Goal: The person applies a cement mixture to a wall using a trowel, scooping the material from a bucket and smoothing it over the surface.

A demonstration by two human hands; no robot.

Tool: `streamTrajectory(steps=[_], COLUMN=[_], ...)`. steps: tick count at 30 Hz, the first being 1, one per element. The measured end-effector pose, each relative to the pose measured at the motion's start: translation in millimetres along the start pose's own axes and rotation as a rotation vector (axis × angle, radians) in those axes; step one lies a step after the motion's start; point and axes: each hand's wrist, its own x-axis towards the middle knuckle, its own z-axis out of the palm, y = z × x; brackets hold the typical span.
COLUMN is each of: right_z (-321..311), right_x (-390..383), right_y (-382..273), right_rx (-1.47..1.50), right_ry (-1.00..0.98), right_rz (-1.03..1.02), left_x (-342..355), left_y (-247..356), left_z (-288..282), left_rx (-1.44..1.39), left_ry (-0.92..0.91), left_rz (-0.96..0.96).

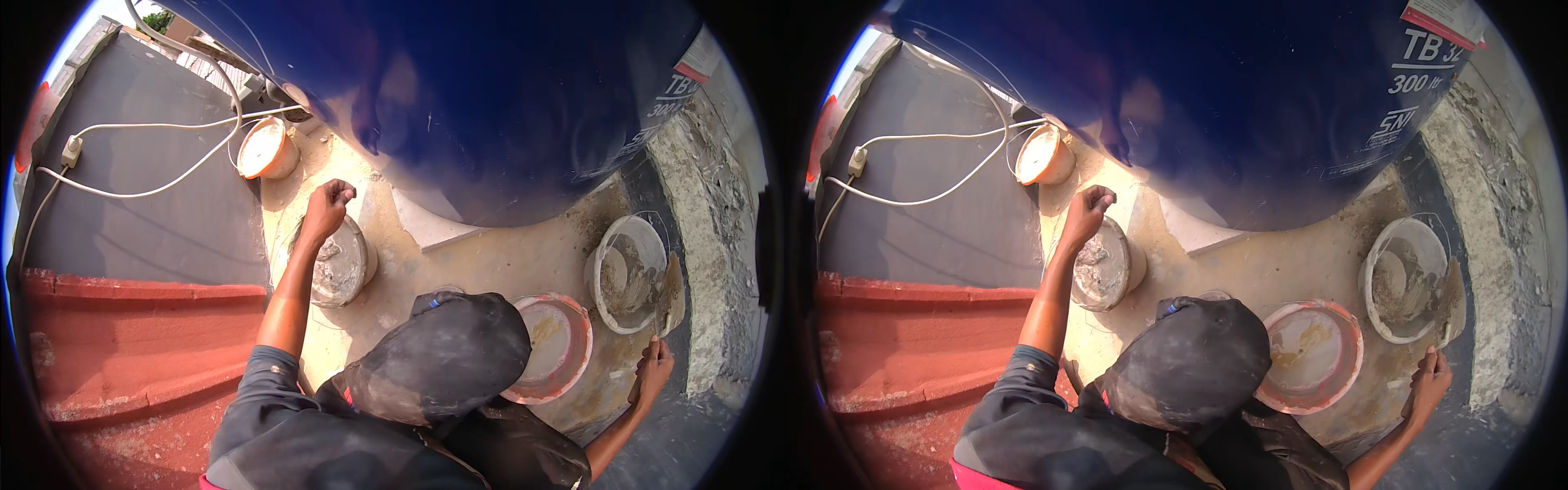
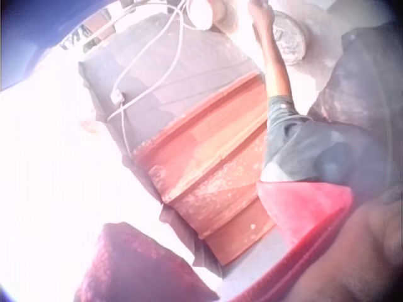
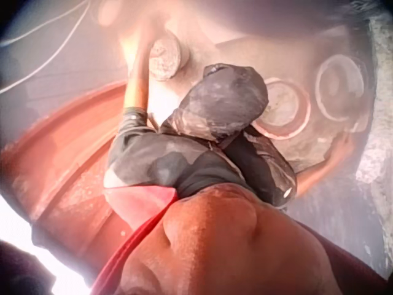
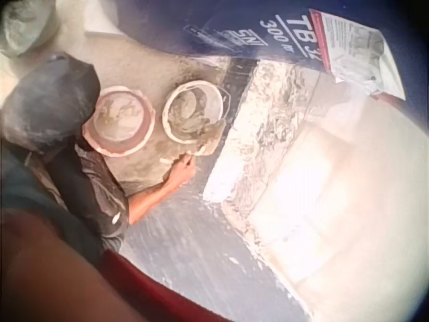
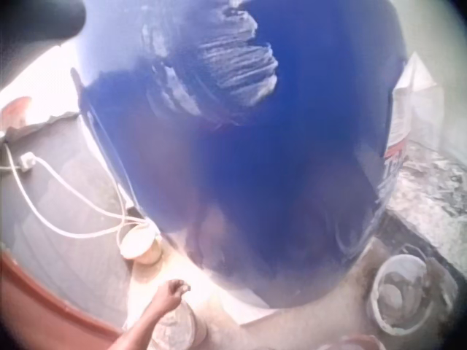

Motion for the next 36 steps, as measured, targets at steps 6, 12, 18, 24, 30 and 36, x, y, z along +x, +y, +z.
streamTrajectory(steps=[6, 12, 18, 24, 30, 36], right_z=[8, -7, 22, 8, -12, -5], right_x=[-15, -29, -17, -33, -51, -88], right_y=[-28, -45, -25, -6, 39, 98], right_rx=[0.041, -0.319, -0.496, -0.021, 0.402, 0.403], right_ry=[0.034, 0.253, 0.034, 0.093, 0.200, 0.190], right_rz=[0.058, -0.048, 0.006, 0.105, 0.311, 0.589], left_x=[130, 31, -63, -77, -121, -116], left_y=[-47, 45, 182, 119, 104, 85], left_z=[-60, -23, 128, 256, 248, 209], left_rx=[0.578, 0.207, -0.200, -0.047, -0.590, -0.580], left_ry=[0.174, -0.572, -1.232, -1.485, -1.332, -1.157], left_rz=[0.036, 0.010, 0.167, 0.106, -0.312, -0.413])
